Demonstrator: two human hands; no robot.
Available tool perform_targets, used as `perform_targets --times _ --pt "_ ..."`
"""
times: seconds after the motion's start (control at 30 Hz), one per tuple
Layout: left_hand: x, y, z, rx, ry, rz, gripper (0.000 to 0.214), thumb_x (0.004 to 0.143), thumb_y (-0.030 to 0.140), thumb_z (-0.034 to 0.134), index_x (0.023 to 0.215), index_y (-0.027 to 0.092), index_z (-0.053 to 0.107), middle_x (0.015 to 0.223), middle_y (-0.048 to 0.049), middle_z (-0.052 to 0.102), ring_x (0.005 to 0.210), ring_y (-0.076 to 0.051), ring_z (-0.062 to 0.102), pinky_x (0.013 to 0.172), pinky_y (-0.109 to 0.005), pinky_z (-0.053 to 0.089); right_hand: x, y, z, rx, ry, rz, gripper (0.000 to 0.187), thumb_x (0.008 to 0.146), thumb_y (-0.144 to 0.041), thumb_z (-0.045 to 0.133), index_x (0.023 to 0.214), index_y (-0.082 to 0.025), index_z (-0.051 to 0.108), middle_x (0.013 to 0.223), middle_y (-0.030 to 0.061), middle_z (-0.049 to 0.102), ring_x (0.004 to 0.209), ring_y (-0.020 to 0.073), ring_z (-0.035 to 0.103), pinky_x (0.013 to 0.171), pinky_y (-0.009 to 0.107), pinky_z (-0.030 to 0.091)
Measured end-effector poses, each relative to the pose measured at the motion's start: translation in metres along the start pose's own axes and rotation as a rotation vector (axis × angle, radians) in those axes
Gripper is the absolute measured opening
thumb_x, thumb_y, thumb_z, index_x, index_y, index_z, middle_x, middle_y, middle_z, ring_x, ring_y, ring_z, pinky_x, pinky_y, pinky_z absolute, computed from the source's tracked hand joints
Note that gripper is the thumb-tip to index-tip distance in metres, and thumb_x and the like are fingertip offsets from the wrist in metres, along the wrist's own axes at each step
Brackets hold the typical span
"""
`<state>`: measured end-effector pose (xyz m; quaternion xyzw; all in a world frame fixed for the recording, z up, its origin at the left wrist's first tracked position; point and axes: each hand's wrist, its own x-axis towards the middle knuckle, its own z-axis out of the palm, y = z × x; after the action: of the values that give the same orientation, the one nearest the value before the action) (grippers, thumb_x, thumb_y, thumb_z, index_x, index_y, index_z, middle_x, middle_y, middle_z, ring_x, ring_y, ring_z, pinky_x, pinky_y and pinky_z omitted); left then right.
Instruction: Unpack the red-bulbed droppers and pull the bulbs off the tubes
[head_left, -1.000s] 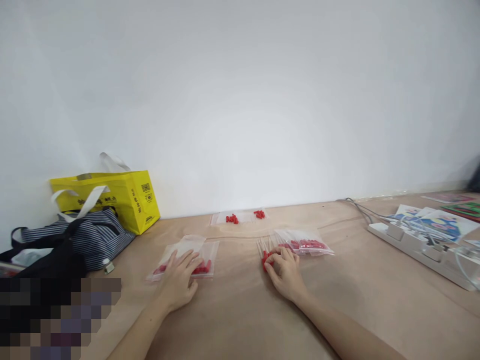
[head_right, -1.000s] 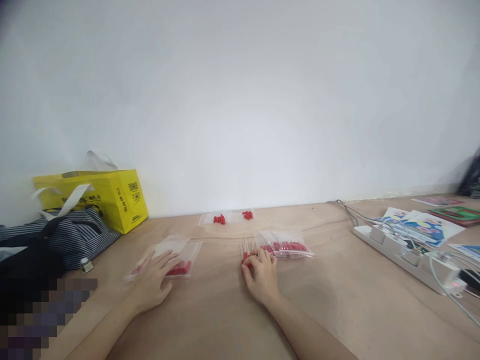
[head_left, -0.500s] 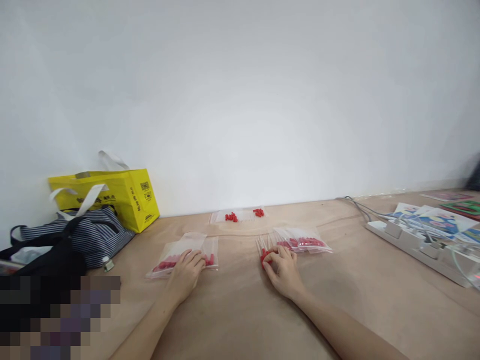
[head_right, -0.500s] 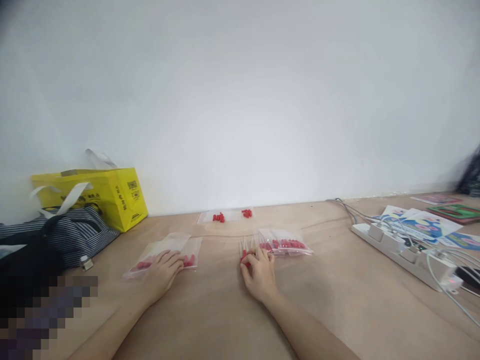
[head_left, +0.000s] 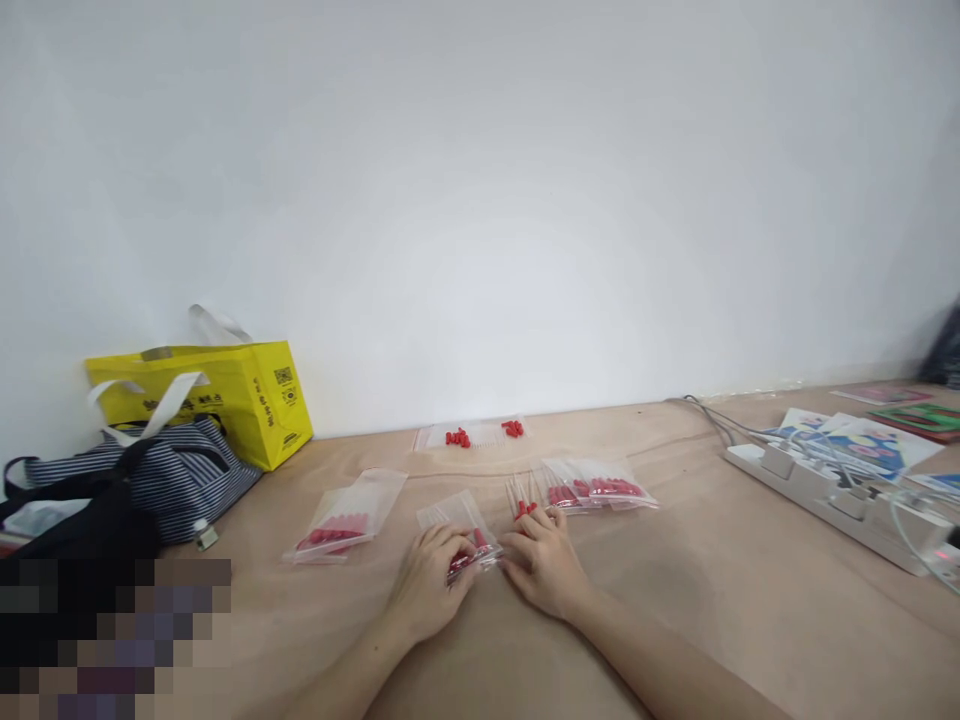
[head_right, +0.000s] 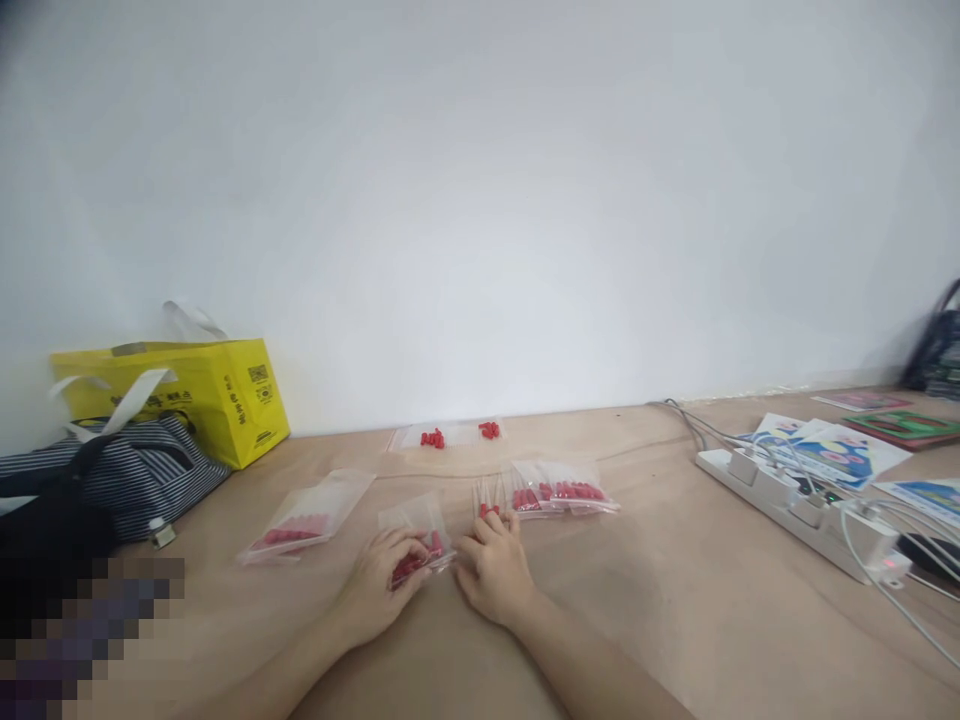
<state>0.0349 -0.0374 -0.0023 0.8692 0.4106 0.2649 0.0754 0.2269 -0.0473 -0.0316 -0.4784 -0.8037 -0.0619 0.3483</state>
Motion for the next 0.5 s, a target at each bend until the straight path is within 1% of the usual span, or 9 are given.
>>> perform_targets --times 0.1,0.13,0.2,0.3,0.4,0.5 --pt "-0.01 -0.002 -0.009 -0.099 -0.06 -0.023 0.027 0.065 0.027 0.062 0.09 0.022 0.053 0.102 -0.0043 0.059 0.094 -0.022 0.053 0.081 -0.034 0.041 0.003 -0.001 0.002 -0.034 -0.021 -0.045 0.013 0.076 -0.025 0.054 0.086 -0.028 0.061 0.078 -0.0005 0.058 0.083 0.0159 0.044 0.08 0.035 0.022" --pt "-0.013 -0.004 -0.011 -0.121 -0.068 -0.033 0.028 0.065 0.026 0.062 0.091 0.023 0.053 0.102 -0.004 0.059 0.094 -0.021 0.054 0.081 -0.033 0.042 0.004 -0.001 0.002 -0.04 -0.03 -0.056 0.012 0.077 -0.025 0.053 0.083 -0.028 0.062 0.078 -0.0007 0.058 0.082 0.0156 0.044 0.08 0.035 0.022" --pt "-0.019 -0.009 -0.013 -0.14 -0.061 -0.039 0.023 0.069 0.026 0.059 0.091 0.023 0.052 0.102 -0.0032 0.06 0.095 -0.02 0.054 0.082 -0.03 0.042 0.006 -0.003 0.003 -0.034 -0.047 -0.069 0.01 0.077 -0.026 0.053 0.078 -0.027 0.063 0.078 -0.0013 0.058 0.082 0.0152 0.044 0.081 0.036 0.021" --pt "-0.02 -0.012 -0.011 -0.137 -0.045 -0.019 0.008 0.077 0.025 0.049 0.084 0.022 0.054 0.096 -0.0021 0.062 0.092 -0.018 0.056 0.08 -0.028 0.042 0.008 -0.004 0.002 0.0 -0.065 -0.074 0.011 0.077 -0.033 0.054 0.076 -0.026 0.062 0.081 -0.0016 0.059 0.082 0.0153 0.044 0.083 0.037 0.021" --pt "-0.015 -0.012 -0.006 -0.137 -0.03 -0.021 0.014 0.081 0.023 0.042 0.074 0.021 0.053 0.088 -0.0017 0.063 0.084 -0.016 0.058 0.075 -0.026 0.043 0.008 -0.005 0.0 0.029 -0.076 -0.073 0.016 0.074 -0.039 0.056 0.08 -0.026 0.062 0.082 -0.0012 0.059 0.083 0.016 0.045 0.084 0.038 0.021" --pt "-0.009 -0.012 -0.002 -0.164 0.013 -0.074 0.015 0.08 0.022 0.043 0.069 0.02 0.053 0.084 -0.0016 0.063 0.081 -0.016 0.058 0.073 -0.027 0.044 0.007 -0.005 0.001 0.04 -0.07 -0.08 0.017 0.073 -0.038 0.057 0.085 -0.026 0.061 0.083 -0.001 0.06 0.084 0.0166 0.045 0.084 0.038 0.021"
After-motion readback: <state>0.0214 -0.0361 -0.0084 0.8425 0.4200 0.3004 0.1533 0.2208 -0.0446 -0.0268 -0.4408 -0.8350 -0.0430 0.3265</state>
